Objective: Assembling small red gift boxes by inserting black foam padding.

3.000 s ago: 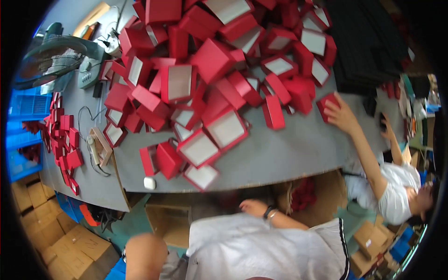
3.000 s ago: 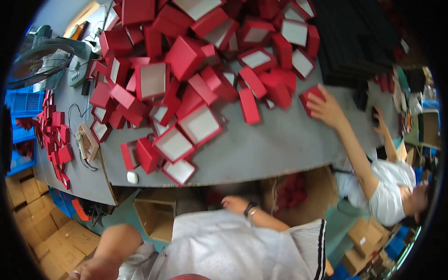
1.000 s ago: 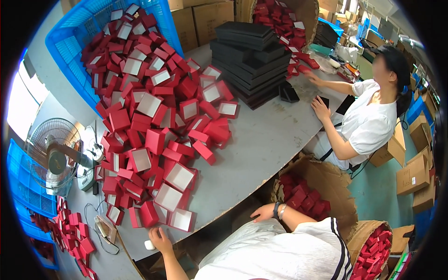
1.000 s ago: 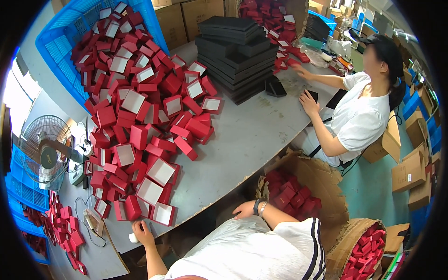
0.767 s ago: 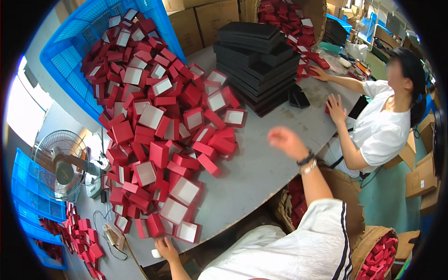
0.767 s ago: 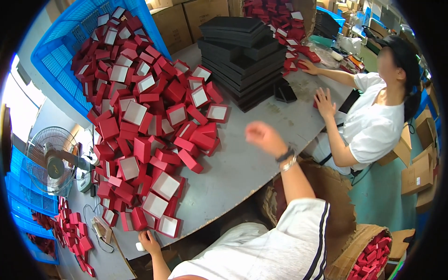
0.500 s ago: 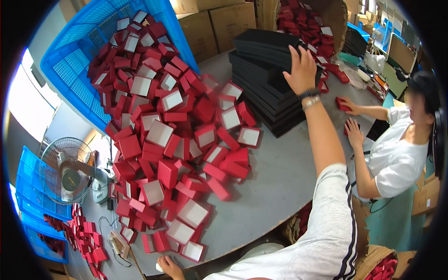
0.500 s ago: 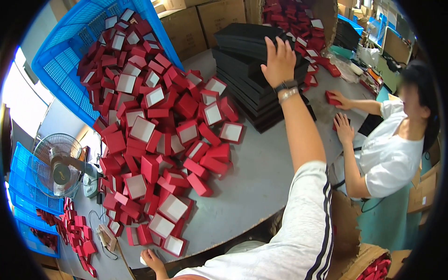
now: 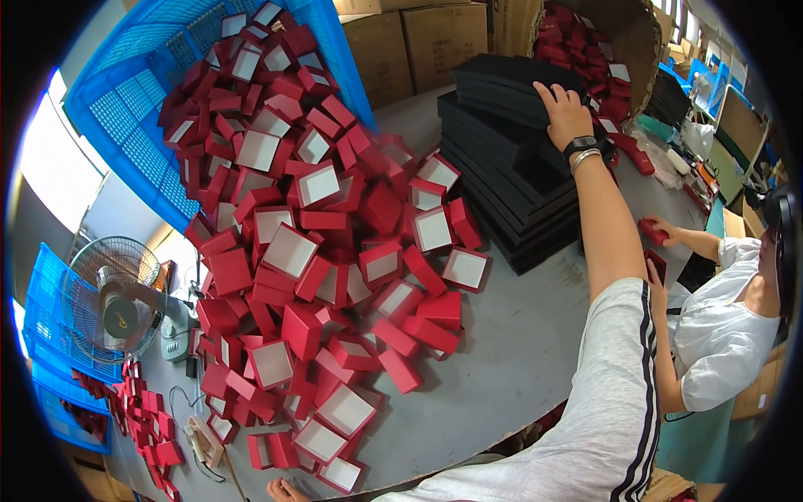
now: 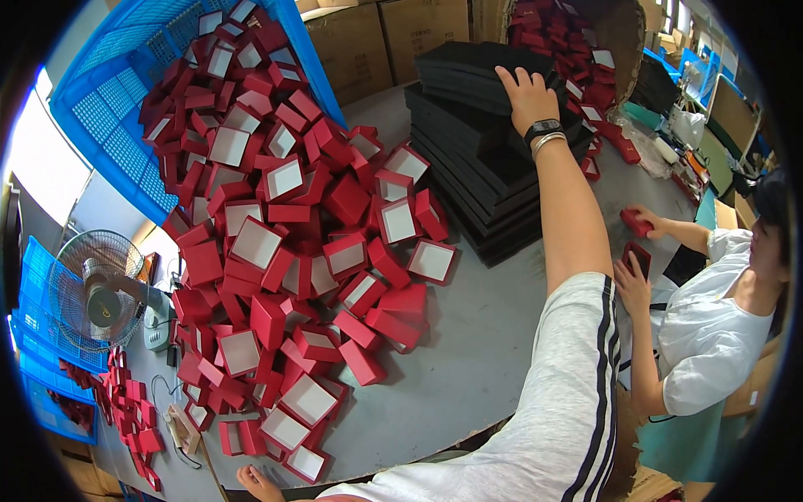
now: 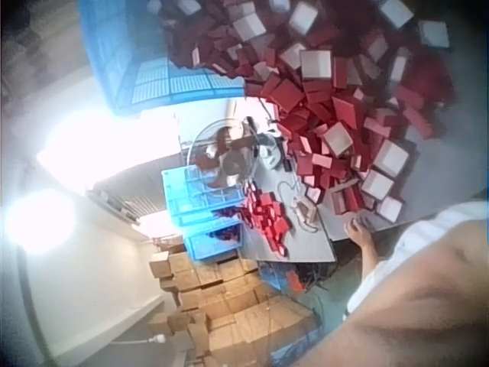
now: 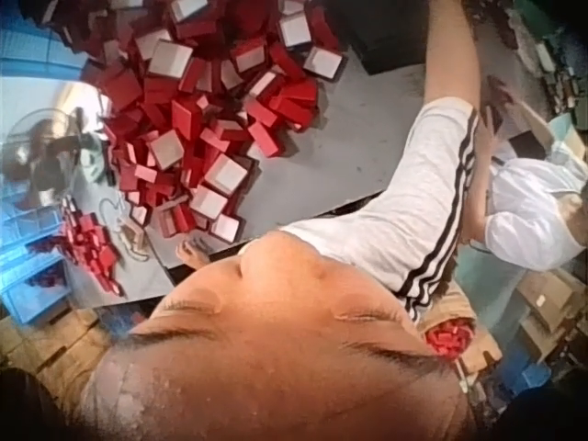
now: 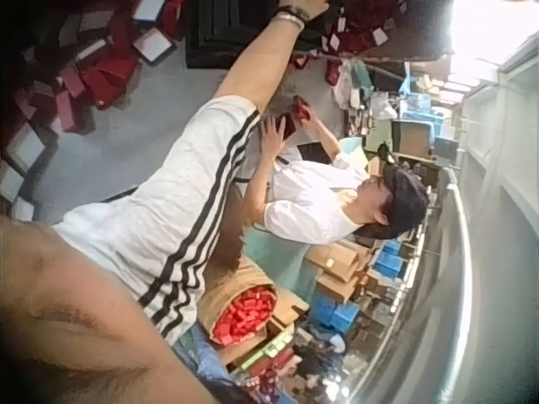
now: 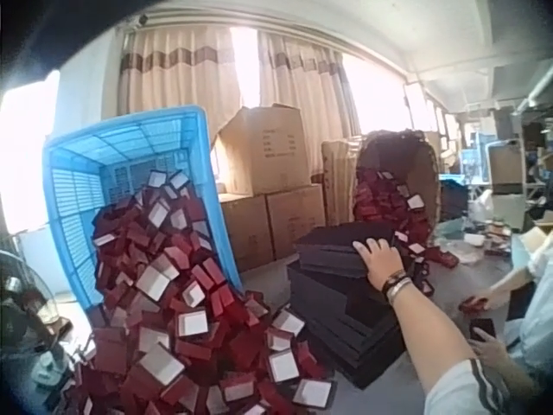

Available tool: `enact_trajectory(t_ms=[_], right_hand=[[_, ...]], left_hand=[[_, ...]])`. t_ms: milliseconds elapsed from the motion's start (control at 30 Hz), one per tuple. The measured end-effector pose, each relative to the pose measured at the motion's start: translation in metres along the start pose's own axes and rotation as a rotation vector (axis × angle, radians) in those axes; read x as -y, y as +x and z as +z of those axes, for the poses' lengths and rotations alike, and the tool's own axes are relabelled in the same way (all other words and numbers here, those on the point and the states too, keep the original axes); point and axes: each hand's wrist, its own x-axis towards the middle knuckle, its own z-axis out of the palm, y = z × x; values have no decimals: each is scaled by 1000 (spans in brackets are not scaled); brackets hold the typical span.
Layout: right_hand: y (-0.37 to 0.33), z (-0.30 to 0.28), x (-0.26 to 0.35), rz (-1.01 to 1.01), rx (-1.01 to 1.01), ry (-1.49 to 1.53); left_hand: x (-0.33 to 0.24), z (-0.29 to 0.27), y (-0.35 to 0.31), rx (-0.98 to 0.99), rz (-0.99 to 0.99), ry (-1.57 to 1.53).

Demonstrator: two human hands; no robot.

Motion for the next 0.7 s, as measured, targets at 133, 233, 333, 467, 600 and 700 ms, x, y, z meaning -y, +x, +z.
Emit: enact_trajectory(t_ms=[133,233,333,467,600,700], right_hand=[[4,-17,-10,-29,-132,-2],[7,-46,-12,-48,-150,26],[-9,-91,-15,-68,-220,19],[-77,-165,10,-169,-345,230],[-189,-229,63,-333,-257,495],[-307,-234,81,-462,-299,577]], left_hand=[[17,-4,3,-36,17,18],[36,-3,3,-68,36,-8],[53,-8,5,-89,66,-54],[-2,-26,13,-160,346,-95],[-91,-7,5,142,165,-847],[-160,15,-2,688,-281,-1384]])
